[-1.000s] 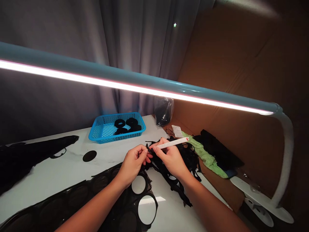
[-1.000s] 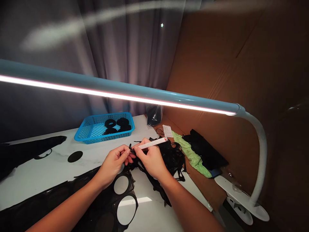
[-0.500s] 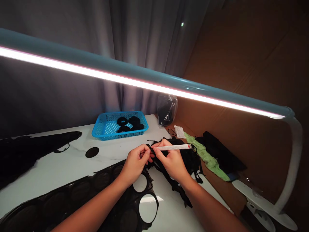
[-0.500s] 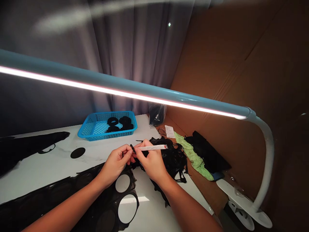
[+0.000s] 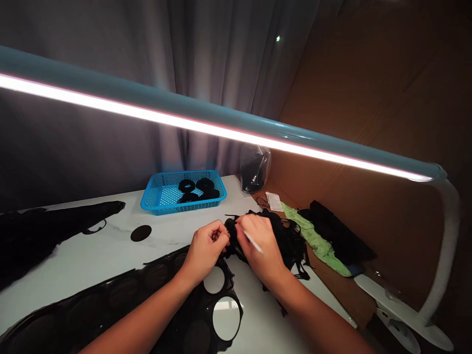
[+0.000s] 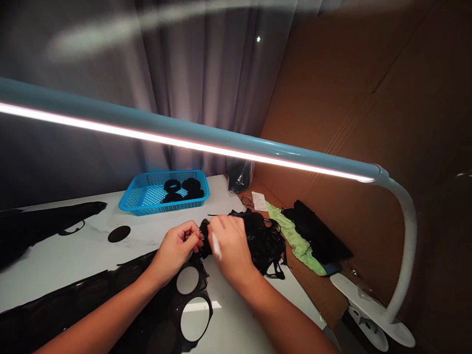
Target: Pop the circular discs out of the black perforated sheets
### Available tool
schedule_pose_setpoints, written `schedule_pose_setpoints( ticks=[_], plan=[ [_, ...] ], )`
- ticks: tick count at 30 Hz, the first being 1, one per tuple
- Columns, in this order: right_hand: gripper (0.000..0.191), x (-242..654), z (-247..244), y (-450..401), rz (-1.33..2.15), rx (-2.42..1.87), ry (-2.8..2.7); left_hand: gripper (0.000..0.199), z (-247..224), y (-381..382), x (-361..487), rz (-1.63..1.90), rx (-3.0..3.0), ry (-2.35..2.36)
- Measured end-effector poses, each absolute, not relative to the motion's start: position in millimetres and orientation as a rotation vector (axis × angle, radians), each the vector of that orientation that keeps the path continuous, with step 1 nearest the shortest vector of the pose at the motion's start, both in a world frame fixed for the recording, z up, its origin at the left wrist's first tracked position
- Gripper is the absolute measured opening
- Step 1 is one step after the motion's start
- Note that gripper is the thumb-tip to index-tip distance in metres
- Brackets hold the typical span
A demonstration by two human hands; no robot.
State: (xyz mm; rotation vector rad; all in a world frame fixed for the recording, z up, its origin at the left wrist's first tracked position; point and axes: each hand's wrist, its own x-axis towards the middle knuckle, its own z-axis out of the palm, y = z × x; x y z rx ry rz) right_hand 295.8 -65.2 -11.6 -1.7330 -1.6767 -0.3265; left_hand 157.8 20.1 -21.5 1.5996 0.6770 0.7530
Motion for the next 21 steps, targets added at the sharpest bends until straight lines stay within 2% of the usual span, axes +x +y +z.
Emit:
schedule_pose_setpoints(
  ticks=[3,8,12,15,18,21],
  plan=[
    [0.017,327,-11,-62,-0.391,-1.964,-1.542,0.010,-20,25,156,0.766,1.500,0.633],
    [0.013,374,-19,-61,-0.296,-2.258,-1.413,0.018,-18,31,153,0.752,1.254,0.483],
    [0.018,378,-19,-60,-0.217,-2.040,-1.327,0.021,-19,34,150,0.712,1.077,0.394],
    [0.017,360,-14,-57,0.183,-1.683,-1.220,0.019,-19,34,149,0.661,0.980,0.348],
    [0.032,333,-13,-55,0.719,-1.332,-1.100,0.015,-20,34,148,0.593,0.912,0.308],
    [0.036,311,-16,-55,0.980,-1.166,-1.081,0.014,-22,33,149,0.543,0.871,0.285]
  ],
)
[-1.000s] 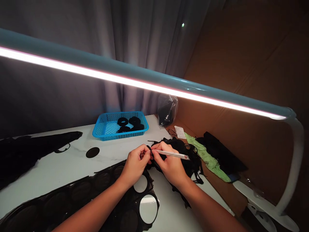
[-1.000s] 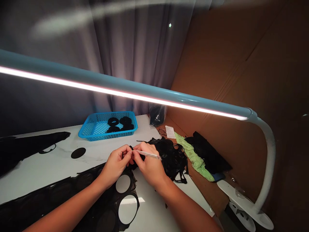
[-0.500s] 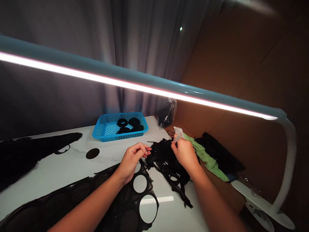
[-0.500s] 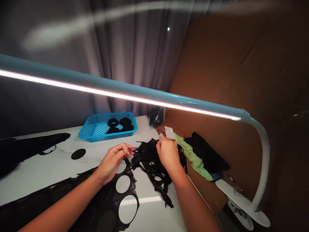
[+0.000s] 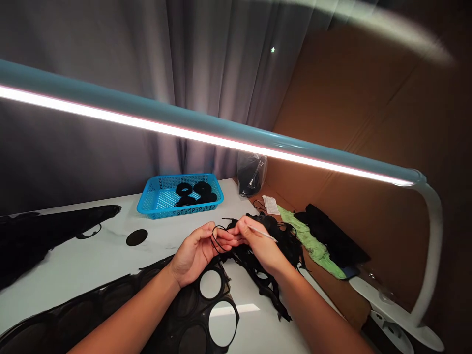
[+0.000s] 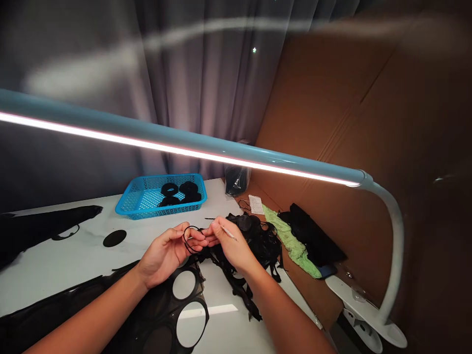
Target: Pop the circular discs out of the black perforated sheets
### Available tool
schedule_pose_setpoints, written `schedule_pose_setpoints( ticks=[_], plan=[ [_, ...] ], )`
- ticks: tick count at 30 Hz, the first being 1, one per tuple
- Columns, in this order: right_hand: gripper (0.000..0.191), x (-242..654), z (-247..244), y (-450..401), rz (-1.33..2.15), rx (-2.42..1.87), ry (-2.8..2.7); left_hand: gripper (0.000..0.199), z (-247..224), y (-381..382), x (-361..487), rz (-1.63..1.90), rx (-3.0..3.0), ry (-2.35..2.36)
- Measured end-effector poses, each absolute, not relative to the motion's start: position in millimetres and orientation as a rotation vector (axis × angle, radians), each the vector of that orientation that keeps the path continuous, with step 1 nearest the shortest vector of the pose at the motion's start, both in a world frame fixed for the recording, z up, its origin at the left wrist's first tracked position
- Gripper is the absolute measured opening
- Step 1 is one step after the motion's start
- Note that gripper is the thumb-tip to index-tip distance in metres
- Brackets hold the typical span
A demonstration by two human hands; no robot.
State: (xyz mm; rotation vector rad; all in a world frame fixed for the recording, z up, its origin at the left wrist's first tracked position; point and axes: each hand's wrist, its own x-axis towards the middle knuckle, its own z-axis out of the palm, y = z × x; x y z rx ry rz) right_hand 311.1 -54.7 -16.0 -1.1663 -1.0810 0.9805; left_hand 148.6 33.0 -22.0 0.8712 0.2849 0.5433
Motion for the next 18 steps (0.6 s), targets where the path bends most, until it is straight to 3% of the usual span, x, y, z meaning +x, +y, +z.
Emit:
schedule_pose_setpoints(
  ticks=[7,18],
  plan=[
    [0.050,304.9,-14.1,-52.5,1.048,-1.080,-0.915,0.017,-27.4,33.9,150.1,0.528,0.831,0.303],
    [0.048,311.4,-8.8,-54.3,1.106,-1.053,-0.835,0.013,-23.7,28.9,150.0,0.535,0.856,0.304]
  ],
)
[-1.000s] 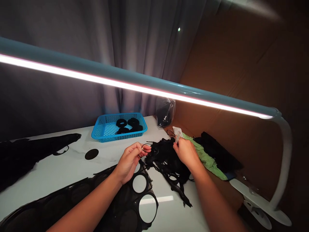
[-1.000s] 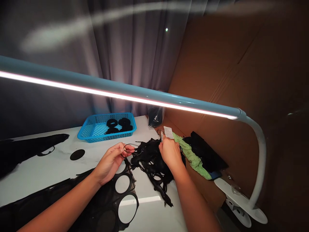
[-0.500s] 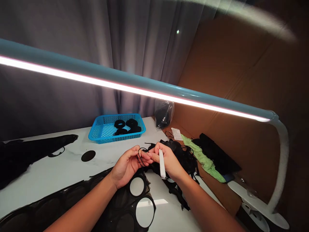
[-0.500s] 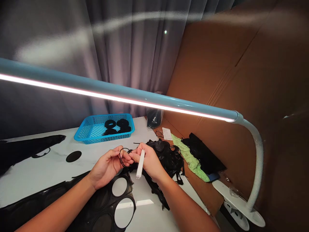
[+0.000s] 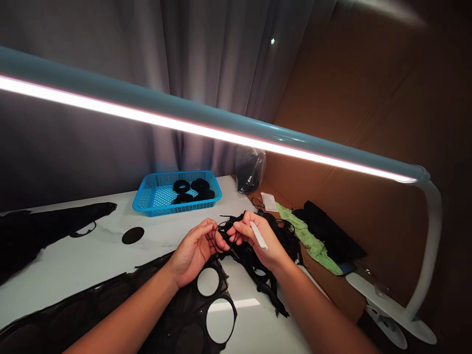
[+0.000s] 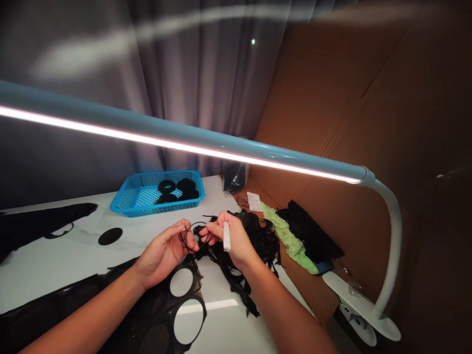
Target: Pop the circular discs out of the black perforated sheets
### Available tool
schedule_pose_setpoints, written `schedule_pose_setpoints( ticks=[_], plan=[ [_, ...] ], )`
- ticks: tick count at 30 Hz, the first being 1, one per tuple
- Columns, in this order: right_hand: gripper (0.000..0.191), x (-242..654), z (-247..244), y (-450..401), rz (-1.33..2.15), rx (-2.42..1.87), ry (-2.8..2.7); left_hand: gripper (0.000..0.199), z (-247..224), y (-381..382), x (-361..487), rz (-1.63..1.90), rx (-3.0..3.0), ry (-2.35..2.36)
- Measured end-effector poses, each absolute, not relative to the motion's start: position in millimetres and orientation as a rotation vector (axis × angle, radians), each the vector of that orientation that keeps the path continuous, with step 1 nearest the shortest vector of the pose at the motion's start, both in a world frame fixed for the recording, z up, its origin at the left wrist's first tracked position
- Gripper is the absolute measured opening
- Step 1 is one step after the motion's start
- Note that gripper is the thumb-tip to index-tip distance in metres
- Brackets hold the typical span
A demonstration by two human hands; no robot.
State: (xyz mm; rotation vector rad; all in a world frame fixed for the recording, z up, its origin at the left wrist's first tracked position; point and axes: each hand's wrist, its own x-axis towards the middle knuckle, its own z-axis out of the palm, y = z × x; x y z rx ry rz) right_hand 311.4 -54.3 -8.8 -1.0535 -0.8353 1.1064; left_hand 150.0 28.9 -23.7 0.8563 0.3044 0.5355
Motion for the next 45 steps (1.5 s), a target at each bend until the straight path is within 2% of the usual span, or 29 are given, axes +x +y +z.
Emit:
schedule_pose_setpoints(
  ticks=[8,12,16,18,22,24,27,29,32,36,45],
  plan=[
    [0.047,312,-10,-56,1.091,-1.081,-0.865,0.017,-30,28,151,0.547,0.875,0.323],
    [0.046,311,-13,-55,1.071,-1.119,-0.913,0.009,-26,29,152,0.586,0.880,0.344],
    [0.040,310,-16,-55,0.964,-1.147,-0.932,0.016,10,45,141,0.751,0.839,0.347],
    [0.038,310,-18,-55,0.991,-1.086,-0.891,0.013,38,56,122,0.873,0.808,0.341],
    [0.047,307,-25,-56,1.063,-1.064,-0.871,0.026,70,56,65,0.999,0.970,0.459],
    [0.047,303,-31,-57,1.039,-1.169,-0.937,0.026,62,43,36,0.884,1.198,0.660],
    [0.033,289,-41,-54,0.977,-1.295,-1.086,0.032,22,13,3,0.591,1.729,0.977],
    [0.026,275,-48,-50,1.002,-1.294,-1.149,0.030,-12,-7,-8,0.507,2.189,1.037],
    [0.024,251,-56,-40,1.111,-1.298,-1.254,0.042,-55,-28,-12,0.428,2.616,1.044],
    [0.020,230,-59,-25,1.085,-1.324,-1.534,0.053,-78,-37,-8,0.394,2.791,1.077],
    [0.021,226,-58,-13,1.065,-1.369,-1.763,0.048,-81,-45,-10,0.484,2.932,0.992]
  ],
)
